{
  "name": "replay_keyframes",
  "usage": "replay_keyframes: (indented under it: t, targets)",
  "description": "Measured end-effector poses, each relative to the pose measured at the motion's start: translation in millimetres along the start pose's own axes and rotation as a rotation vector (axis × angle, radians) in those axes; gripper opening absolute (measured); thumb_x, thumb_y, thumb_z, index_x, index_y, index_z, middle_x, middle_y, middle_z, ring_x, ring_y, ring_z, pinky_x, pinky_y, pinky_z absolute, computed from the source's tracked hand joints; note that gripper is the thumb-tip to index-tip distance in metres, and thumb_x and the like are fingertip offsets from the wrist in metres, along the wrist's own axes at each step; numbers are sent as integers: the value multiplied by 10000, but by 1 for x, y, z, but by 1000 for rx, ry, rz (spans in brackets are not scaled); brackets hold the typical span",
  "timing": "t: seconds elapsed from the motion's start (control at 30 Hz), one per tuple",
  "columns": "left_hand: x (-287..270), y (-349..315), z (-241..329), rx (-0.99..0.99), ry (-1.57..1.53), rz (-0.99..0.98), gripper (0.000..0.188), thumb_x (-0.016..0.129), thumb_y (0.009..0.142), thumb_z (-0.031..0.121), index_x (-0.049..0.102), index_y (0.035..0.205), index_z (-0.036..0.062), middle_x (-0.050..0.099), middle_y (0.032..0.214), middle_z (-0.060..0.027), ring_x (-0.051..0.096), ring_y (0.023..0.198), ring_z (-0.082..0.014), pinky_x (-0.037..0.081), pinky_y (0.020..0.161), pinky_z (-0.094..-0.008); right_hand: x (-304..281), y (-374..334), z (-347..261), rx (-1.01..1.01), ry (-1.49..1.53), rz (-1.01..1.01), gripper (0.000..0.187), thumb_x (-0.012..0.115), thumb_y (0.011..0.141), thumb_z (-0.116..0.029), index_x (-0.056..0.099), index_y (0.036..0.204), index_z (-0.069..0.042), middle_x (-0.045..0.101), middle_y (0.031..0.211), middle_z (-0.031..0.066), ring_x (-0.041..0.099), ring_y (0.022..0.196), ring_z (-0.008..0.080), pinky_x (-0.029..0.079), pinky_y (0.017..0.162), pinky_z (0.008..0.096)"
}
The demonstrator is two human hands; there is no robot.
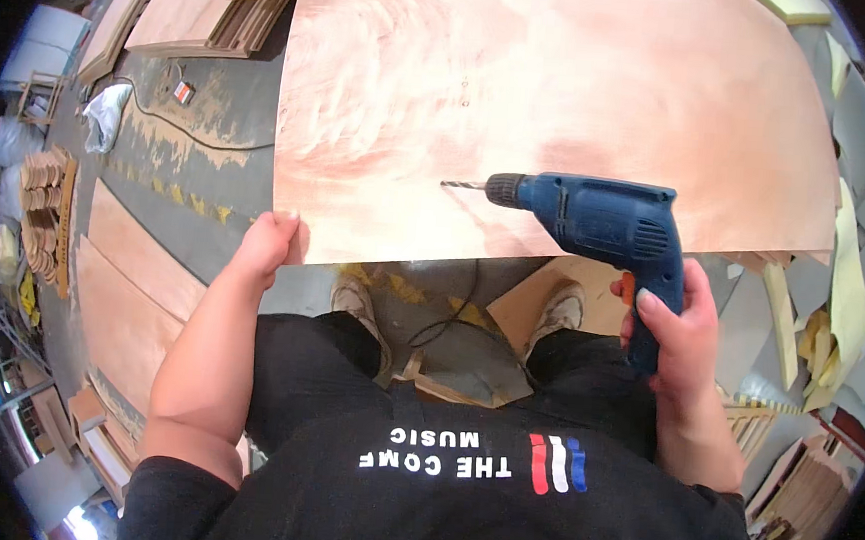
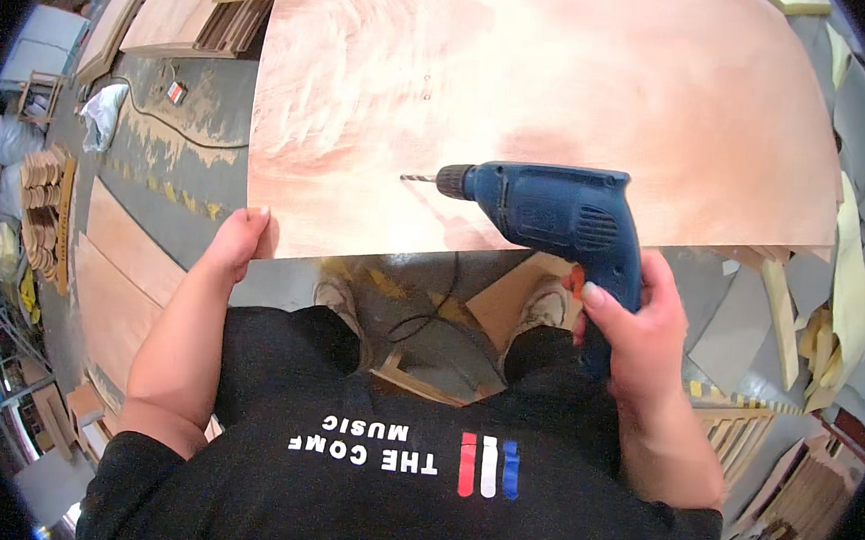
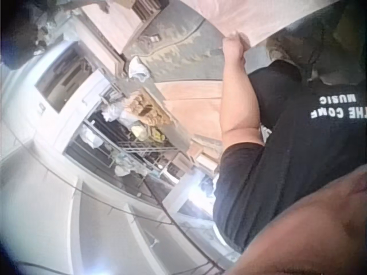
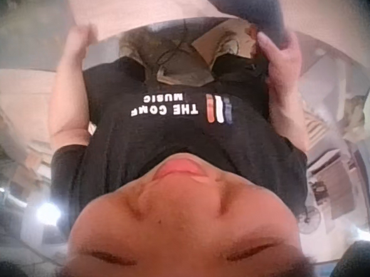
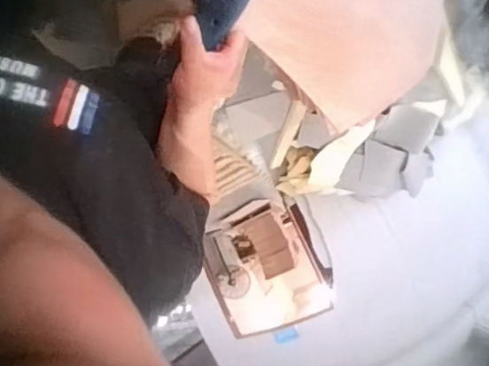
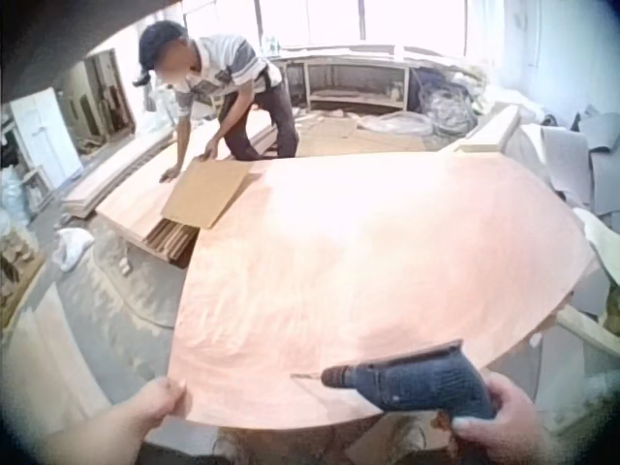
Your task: The recorder drills holes into thin wood panels using an electric drill.
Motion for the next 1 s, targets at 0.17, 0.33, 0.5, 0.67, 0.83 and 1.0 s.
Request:
replay_keyframes:
  t: [0.17,0.33,0.5,0.67,0.83,1.0]
  targets:
    - [8,-28,-32,-91,-335,142,281,560,1055,264,636,850,88,606,713,-20,487,560,-133,395,498,-327,-4,59,-16,-49,-91,-178,361,751,880,-133,586,1175,-6,729,985,119,640,653,119,543,576,270]
    - [46,-64,-30,-189,-146,-71,199,554,1046,228,669,1017,68,647,826,-52,550,641,-167,443,539,-363,-11,66,-16,-80,-76,-273,378,742,892,-168,575,1199,-24,726,1002,134,635,636,121,546,581,278]
    - [45,-63,-60,-50,-195,34,309,616,1043,271,630,1168,-12,675,941,-96,622,807,-205,526,710,-387,-4,37,-16,-168,-152,-376,315,742,895,-103,544,1132,-40,703,981,93,636,679,128,550,610,301]
    - [49,-54,-79,-14,-193,176,273,618,1054,254,627,1106,-15,686,962,-100,645,825,-189,555,742,-397,-7,34,-6,-399,-688,-408,391,779,825,-82,531,1125,-49,678,959,131,659,748,192,544,679,349]
    - [63,-100,-50,-112,8,81,319,644,1025,350,587,1101,45,634,814,-78,521,581,-156,413,470,-370,-4,14,-3,-496,-880,-312,519,809,807,-94,574,1268,-51,688,1000,175,684,942,301,546,833,412]
    - [94,-113,-80,17,-146,114,363,656,995,338,605,786,46,567,587,-48,411,380,-146,316,362,-349,-15,-13,-9,-307,-873,-233,642,815,820,-69,555,1405,-30,711,1125,167,686,1057,266,538,937,385]
Point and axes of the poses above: each hand's wrist, its own y-axis towards the middle knuckle, its own x-axis out of the palm, z = x × y, the point moved 6 cm from there along y, towards the middle knuckle
